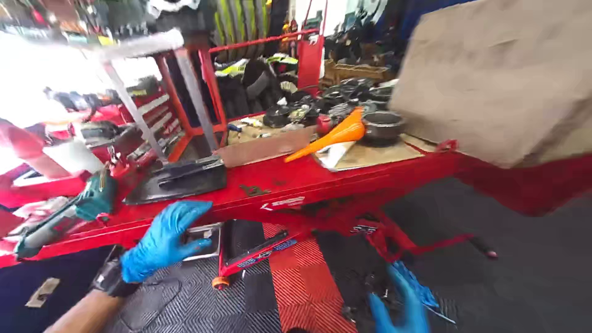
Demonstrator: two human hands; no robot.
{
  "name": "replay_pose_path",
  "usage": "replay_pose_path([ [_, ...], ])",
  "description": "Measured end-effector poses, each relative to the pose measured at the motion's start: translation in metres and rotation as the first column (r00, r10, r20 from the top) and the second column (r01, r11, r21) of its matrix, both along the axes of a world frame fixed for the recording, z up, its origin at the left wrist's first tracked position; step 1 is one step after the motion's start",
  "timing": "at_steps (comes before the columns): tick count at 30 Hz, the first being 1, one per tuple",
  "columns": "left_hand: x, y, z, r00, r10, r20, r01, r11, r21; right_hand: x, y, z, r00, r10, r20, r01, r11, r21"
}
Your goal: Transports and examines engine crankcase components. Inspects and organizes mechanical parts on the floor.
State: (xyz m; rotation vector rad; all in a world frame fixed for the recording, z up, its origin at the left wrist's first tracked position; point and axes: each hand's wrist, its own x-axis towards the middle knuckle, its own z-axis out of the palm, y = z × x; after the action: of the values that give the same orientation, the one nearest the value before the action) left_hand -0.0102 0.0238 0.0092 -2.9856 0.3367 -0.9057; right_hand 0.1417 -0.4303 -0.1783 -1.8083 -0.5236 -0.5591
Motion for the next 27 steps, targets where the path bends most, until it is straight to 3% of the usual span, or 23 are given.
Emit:
replay_pose_path([
  [3,-0.004,0.057,0.027,0.996,-0.037,-0.076,0.05,0.983,0.176,0.045,0.149,0.094,0.919,0.18,0.351,-0.074,0.952,-0.296],
  [5,0.001,0.081,0.032,0.983,-0.085,-0.165,0.116,0.975,0.187,0.052,0.209,0.12,0.871,0.227,0.436,-0.04,0.917,-0.398],
  [7,0.006,0.097,0.028,0.96,-0.122,-0.251,0.167,0.972,0.166,0.053,0.237,0.123,0.869,0.202,0.452,0.032,0.889,-0.457],
  [16,0.012,0.09,0.001,0.903,-0.279,-0.326,0.293,0.956,-0.007,0.039,0.226,0.137,0.929,0.084,0.359,0.128,0.84,-0.527],
  [20,0.01,0.088,0.002,0.912,-0.188,-0.366,0.198,0.98,-0.011,0.034,0.232,0.138,0.942,0.041,0.332,0.158,0.819,-0.551],
  [25,0.011,0.084,-0.002,0.905,-0.183,-0.384,0.179,0.983,-0.046,0.026,0.23,0.148,0.969,-0.001,0.245,0.17,0.723,-0.67],
  [27,0.014,0.081,-0.002,0.912,-0.17,-0.373,0.172,0.985,-0.027,0.028,0.232,0.147,0.965,-0.031,0.26,0.2,0.73,-0.653],
])
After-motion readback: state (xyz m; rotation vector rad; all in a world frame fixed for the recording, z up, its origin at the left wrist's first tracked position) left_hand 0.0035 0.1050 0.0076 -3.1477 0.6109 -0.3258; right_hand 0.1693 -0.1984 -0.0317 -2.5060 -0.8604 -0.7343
